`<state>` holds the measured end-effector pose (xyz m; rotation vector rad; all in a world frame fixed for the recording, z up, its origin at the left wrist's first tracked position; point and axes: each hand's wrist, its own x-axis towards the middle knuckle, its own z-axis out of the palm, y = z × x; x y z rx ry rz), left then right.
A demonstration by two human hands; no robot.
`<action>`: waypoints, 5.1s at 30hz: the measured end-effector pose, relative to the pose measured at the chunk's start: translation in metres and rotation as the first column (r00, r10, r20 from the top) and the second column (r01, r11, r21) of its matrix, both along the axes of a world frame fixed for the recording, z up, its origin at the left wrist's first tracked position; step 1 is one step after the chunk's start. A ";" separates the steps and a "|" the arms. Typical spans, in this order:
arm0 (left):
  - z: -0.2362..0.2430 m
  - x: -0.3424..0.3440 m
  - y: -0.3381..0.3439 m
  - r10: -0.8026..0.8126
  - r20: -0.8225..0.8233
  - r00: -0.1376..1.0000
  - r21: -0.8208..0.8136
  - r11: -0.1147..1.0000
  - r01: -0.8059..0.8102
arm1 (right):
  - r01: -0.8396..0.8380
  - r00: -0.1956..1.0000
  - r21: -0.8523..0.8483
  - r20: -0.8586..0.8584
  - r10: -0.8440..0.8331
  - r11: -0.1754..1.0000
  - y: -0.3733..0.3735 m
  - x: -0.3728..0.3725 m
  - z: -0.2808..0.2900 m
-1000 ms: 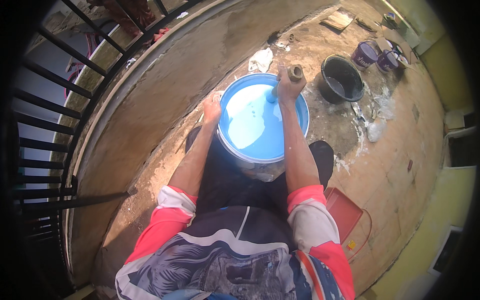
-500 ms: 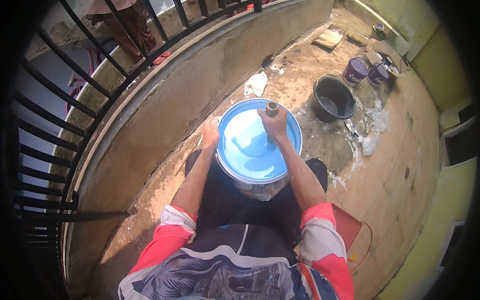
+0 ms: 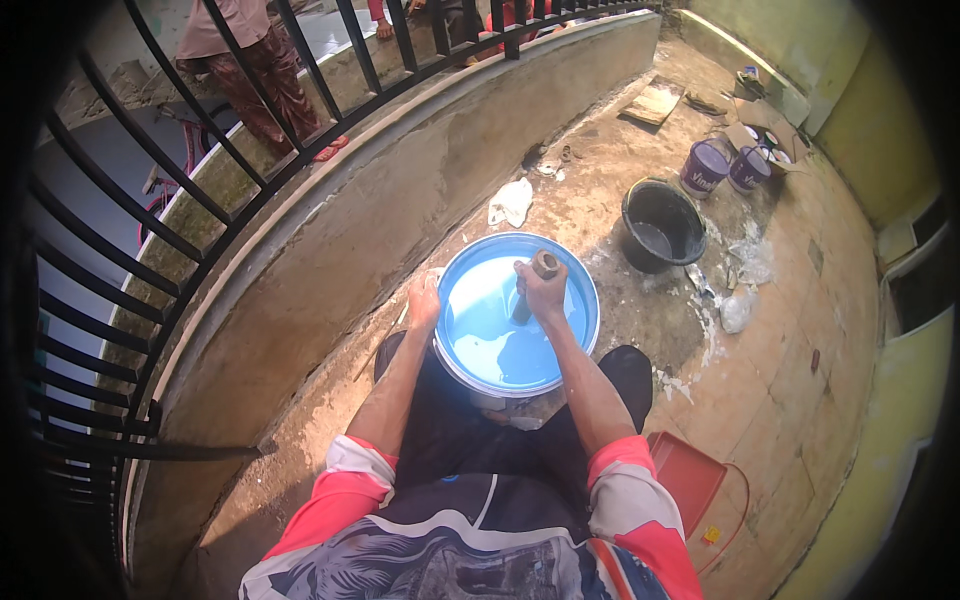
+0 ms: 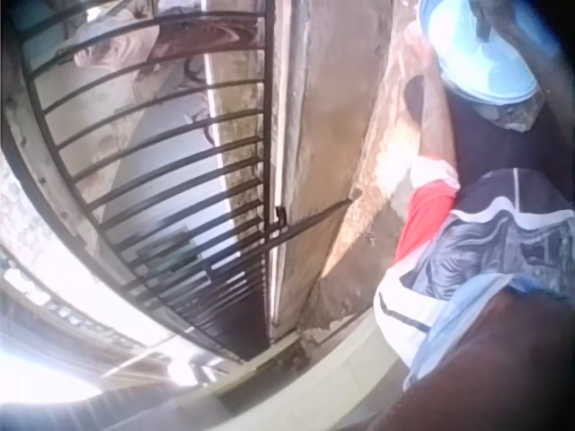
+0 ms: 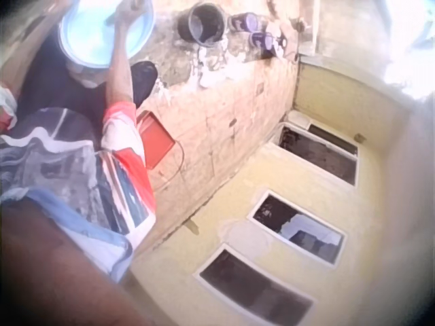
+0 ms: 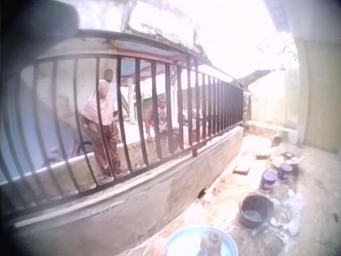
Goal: The person sits on the ground and stirs light blue paint in a bucket using a long wooden stick. They repeatedly dip and rotate the stick to blend the paint, occasionally scraping the sides of the bucket.
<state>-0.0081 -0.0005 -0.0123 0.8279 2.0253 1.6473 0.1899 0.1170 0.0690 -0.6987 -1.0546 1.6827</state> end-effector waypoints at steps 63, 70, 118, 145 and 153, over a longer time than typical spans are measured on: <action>0.028 0.013 0.000 0.035 0.032 0.999 0.003 0.999 -0.035 | 0.023 0.933 0.466 0.307 -0.186 0.885 0.033 -0.004 -0.006; 0.022 0.012 0.000 0.036 0.014 0.999 0.035 0.999 -0.036 | 0.164 0.984 0.138 -0.095 -0.151 0.977 0.005 -0.039 -0.003; 0.028 0.013 0.002 0.022 0.015 1.000 0.006 1.000 -0.022 | 0.167 0.930 0.429 0.230 -0.286 0.888 0.034 -0.023 -0.006; 0.025 0.013 0.000 0.044 0.044 0.998 -0.006 0.999 -0.044 | -0.245 0.955 0.093 0.197 0.223 0.965 0.002 0.008 0.007; 0.009 0.006 0.002 0.051 -0.011 0.999 -0.009 0.999 -0.051 | 0.223 0.966 0.335 0.052 -0.254 0.916 0.013 -0.044 -0.007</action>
